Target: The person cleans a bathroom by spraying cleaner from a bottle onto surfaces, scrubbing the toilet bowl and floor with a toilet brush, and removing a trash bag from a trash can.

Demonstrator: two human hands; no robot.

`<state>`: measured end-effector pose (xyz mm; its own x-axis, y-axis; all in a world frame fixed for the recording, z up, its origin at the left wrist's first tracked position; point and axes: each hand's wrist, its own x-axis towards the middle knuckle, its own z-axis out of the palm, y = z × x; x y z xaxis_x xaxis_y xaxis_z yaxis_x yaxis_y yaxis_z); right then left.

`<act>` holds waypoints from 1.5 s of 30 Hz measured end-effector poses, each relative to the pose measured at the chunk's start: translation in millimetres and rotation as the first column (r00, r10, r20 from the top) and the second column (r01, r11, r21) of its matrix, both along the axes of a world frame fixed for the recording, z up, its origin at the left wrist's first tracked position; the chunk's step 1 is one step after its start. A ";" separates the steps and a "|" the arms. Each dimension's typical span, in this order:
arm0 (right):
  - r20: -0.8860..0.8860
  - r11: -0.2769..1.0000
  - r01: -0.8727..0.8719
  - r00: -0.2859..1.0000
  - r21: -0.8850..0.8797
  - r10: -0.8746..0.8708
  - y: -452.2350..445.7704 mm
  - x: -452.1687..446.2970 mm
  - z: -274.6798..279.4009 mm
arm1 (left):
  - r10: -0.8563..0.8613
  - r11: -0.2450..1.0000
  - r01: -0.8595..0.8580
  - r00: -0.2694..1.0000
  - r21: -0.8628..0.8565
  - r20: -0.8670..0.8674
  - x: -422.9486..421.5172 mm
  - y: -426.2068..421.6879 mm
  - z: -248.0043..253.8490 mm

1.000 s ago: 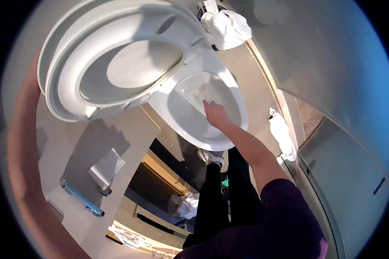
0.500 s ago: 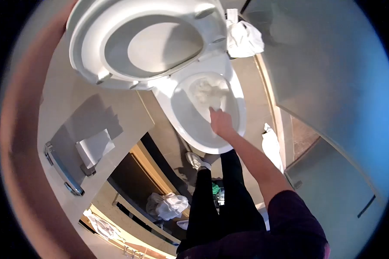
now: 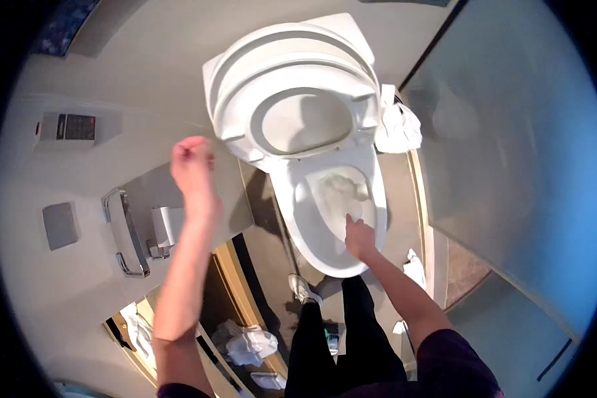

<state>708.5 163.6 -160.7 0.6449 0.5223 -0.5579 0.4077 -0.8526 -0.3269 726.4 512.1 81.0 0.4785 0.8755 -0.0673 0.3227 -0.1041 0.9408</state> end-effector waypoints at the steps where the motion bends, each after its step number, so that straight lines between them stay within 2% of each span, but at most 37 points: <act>1: -0.009 0.997 -0.077 0.997 0.013 0.077 5.8 11.1 -39.7 | -0.115 0.969 0.113 0.993 0.218 -0.006 -3.9 -16.8 -7.1; 3: -0.004 0.976 -0.204 0.979 0.069 0.205 13.6 32.0 -69.2 | -0.204 0.781 0.261 0.965 0.568 -0.163 20.4 -49.2 33.3; 5: 0.061 0.963 -0.169 0.985 0.209 0.159 14.2 41.5 -79.7 | -0.337 0.661 0.407 0.912 0.630 -0.236 38.9 -44.0 42.2; 6: 0.042 0.968 -0.175 0.985 0.177 0.170 16.4 41.8 -68.3 | -0.338 0.680 0.415 0.909 0.604 -0.245 40.6 -47.3 45.3; 7: 0.029 0.971 -0.183 0.983 0.151 0.181 7.7 28.8 -38.4 | -0.335 0.725 0.395 0.918 0.564 -0.212 41.8 -51.7 46.5; 9: 0.042 0.974 -0.001 0.999 0.227 -0.009 -10.2 9.6 30.5 | -0.327 0.779 0.364 0.931 0.510 -0.164 28.9 -67.7 45.2; 11: 0.165 0.917 0.013 0.983 0.399 -0.085 -44.7 -32.4 57.8 | -0.334 0.680 0.376 0.923 0.630 -0.190 -4.5 -90.2 38.0; 13: 0.211 0.935 0.018 0.972 0.354 -0.099 -61.7 -71.4 83.4 | -0.349 0.682 0.369 0.923 0.631 -0.162 -46.9 -123.0 34.1; 15: 0.167 0.945 0.151 0.964 0.292 -0.205 -68.4 -110.8 95.8 | -0.404 0.689 0.391 0.906 0.610 -0.125 -97.7 -154.1 16.3; 17: 0.093 0.966 0.180 0.975 0.185 -0.199 -75.9 -160.0 85.0 | -0.455 0.702 0.428 0.884 0.569 -0.103 -143.4 -190.8 -2.2; 18: -0.002 0.989 0.129 0.992 0.071 -0.129 -81.4 -176.4 81.8 | -0.470 0.699 0.457 0.873 0.550 -0.129 -166.2 -206.7 -11.1; 19: 0.012 0.991 0.119 0.993 0.063 -0.120 -86.6 -182.4 83.8 | -0.499 0.686 0.485 0.856 0.543 -0.135 -184.2 -218.6 -16.6; 21: -0.067 0.996 0.007 0.998 -0.090 -0.013 -100.3 -187.9 91.3 | -0.548 0.668 0.578 0.808 0.468 -0.216 -219.0 -236.9 -19.6; 22: -0.007 0.996 0.087 0.996 -0.018 -0.087 -104.1 -186.5 103.8 | -0.534 0.682 0.555 0.823 0.477 -0.195 -228.3 -239.1 -26.5; 23: 0.013 0.997 0.072 0.997 -0.027 -0.072 -104.9 -189.8 115.1 | -0.554 0.669 0.573 0.809 0.474 -0.197 -237.8 -242.1 -34.6; 25: 0.070 0.973 0.230 0.971 -0.030 -0.228 -98.2 -196.9 141.7 | -0.603 0.647 0.629 0.768 0.430 -0.217 -253.8 -246.7 -44.6; 26: 0.072 0.955 0.280 0.959 -0.096 -0.273 -93.8 -201.9 144.1 | -0.620 0.644 0.652 0.751 0.401 -0.227 -257.7 -246.9 -48.3; 27: 0.080 0.956 0.274 0.960 -0.106 -0.267 -92.9 -210.3 142.2 | -0.639 0.637 0.678 0.731 0.367 -0.241 -262.5 -247.6 -49.9; 29: -0.015 0.957 0.171 0.984 -0.233 -0.180 -99.2 -227.9 125.4 | -0.657 0.617 0.702 0.708 0.356 -0.259 -275.9 -251.1 -59.3; 31: -0.031 0.974 0.104 0.993 -0.202 -0.112 -113.5 -218.0 106.5 | -0.668 0.594 0.715 0.694 0.368 -0.269 -275.1 -256.6 -62.4; 32: 0.027 0.986 0.122 0.992 -0.111 -0.120 -117.7 -196.8 100.7 | -0.524 0.801 0.562 0.825 0.208 -0.212 -275.2 -262.7 -63.3; 33: 0.052 0.988 0.149 0.988 -0.029 -0.147 -122.1 -192.5 97.2 | -0.367 0.927 0.376 0.907 0.005 -0.205 -281.9 -269.8 -68.4; 34: 0.080 0.979 0.199 0.978 -0.053 -0.195 -113.5 -193.0 121.2 | -0.329 0.944 0.309 0.904 -0.114 -0.273 -278.4 -272.2 -104.4; 35: 0.065 0.980 0.187 0.981 -0.066 -0.183 -111.7 -192.6 131.0 | -0.340 0.829 0.239 0.933 -0.505 -0.117 -266.8 -266.0 -115.1; 37: 0.142 0.958 0.283 0.947 0.053 -0.288 -117.9 -196.9 142.8 | -0.500 0.525 0.484 0.841 -0.700 0.207 -250.0 -239.2 -93.8; 38: 0.105 0.952 0.304 0.947 0.023 -0.305 -120.3 -192.2 147.5 | -0.299 0.668 0.311 0.944 -0.675 0.140 -241.4 -254.4 -98.7; 39: 0.101 0.954 0.300 0.948 0.026 -0.301 -125.5 -188.3 152.0 | -0.296 0.672 0.306 0.946 -0.674 0.135 -235.1 -257.2 -95.4; 41: 0.091 0.906 0.328 0.927 0.268 -0.363 -139.0 -185.7 163.9 | -0.081 0.615 0.127 0.992 -0.778 0.097 -223.4 -253.0 -78.7; 43: 0.097 0.917 0.311 0.934 0.250 -0.343 -136.1 -182.3 184.8 | -0.135 0.647 0.248 0.968 -0.721 0.212 -213.0 -236.7 -35.3; 44: 0.099 0.881 0.367 0.906 0.299 -0.411 -133.4 -185.6 187.8 | -0.138 0.712 0.236 0.970 -0.661 0.198 -201.8 -230.1 -29.2; 45: 0.097 0.839 0.423 0.872 0.342 -0.479 -132.2 -191.3 186.4 | -0.253 0.753 0.298 0.954 -0.587 0.161 -189.2 -214.3 -24.6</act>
<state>517.1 31.4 25.7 0.9205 0.2728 -0.2798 0.0755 -0.8266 -0.5577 537.2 297.8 56.4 0.7160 0.4969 -0.4903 0.3025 0.4121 0.8594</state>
